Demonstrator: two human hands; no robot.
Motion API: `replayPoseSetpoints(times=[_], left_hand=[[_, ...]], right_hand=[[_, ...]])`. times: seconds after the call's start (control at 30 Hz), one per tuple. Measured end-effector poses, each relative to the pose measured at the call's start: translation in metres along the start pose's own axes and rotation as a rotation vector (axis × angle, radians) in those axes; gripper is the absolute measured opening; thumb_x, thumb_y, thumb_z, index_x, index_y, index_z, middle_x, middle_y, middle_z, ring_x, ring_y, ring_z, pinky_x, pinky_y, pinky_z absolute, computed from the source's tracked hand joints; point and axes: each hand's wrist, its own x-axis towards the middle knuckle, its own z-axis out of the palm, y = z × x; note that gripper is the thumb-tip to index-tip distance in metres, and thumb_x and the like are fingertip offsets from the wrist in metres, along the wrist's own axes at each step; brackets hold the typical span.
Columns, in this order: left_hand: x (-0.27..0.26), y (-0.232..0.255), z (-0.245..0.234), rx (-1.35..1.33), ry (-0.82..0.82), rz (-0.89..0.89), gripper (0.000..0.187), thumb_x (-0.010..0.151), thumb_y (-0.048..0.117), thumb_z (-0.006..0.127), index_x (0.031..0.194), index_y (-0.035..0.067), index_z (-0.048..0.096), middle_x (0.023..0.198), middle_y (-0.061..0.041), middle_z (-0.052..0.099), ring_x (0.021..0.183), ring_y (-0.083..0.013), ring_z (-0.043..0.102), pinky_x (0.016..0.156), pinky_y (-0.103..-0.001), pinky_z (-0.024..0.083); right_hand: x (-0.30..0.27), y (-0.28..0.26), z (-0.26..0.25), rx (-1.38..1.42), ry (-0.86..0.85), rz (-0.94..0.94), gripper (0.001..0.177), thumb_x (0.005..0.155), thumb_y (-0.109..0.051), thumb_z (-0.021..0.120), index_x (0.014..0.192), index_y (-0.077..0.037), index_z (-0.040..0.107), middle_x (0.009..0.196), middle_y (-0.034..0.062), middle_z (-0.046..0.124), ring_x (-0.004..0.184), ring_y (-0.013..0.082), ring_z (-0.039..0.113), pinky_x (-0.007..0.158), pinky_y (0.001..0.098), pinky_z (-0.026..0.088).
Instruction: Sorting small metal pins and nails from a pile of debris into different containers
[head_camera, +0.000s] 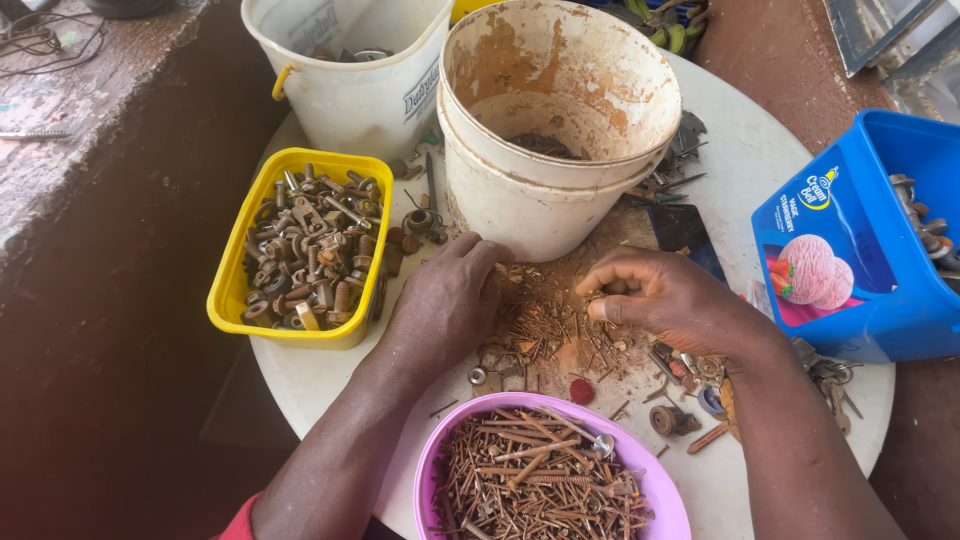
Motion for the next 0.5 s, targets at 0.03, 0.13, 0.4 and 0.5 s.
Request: replayPoseSetpoints(times=[0.03,0.13,0.4,0.5], left_hand=[[0.0,0.001,-0.002,0.0,0.003,-0.002,0.022,0.105,0.019,0.048,0.12,0.022,0.064,0.101,-0.01,0.059,0.098,-0.0406,0.07,0.074,-0.055,0.063],[0.0,0.004,-0.005,-0.01,0.002,0.006,0.023,0.106,0.018,0.047,0.121,0.021,0.064,0.101,-0.01,0.06,0.097,-0.0398,0.071,0.074,-0.054,0.064],[-0.001,0.005,-0.007,-0.013,0.002,-0.005,0.022,0.104,0.02,0.051,0.122,0.021,0.063,0.104,-0.011,0.06,0.102,-0.0409,0.07,0.077,-0.058,0.063],[0.0,0.005,-0.008,-0.027,-0.005,0.003,0.024,0.104,0.018,0.049,0.123,0.02,0.064,0.104,-0.011,0.06,0.101,-0.0403,0.07,0.078,-0.057,0.064]], right_hand=[[0.004,0.008,-0.001,-0.002,-0.003,-0.002,0.025,0.091,-0.005,0.08,0.115,0.0,0.081,0.115,0.0151,0.075,0.098,0.0227,0.07,0.084,0.042,0.064],[0.008,0.026,-0.003,0.036,-0.034,-0.047,0.03,0.092,-0.009,0.079,0.12,0.002,0.077,0.122,0.0152,0.075,0.102,0.0222,0.073,0.085,0.0432,0.067],[0.002,0.032,0.002,0.123,-0.052,0.007,0.03,0.092,-0.005,0.079,0.121,0.004,0.077,0.123,0.0155,0.074,0.101,0.0213,0.075,0.082,0.0387,0.07],[0.001,0.015,-0.001,0.003,-0.027,0.002,0.03,0.093,-0.004,0.077,0.121,0.005,0.076,0.12,0.0167,0.072,0.099,0.0207,0.074,0.08,0.0394,0.07]])
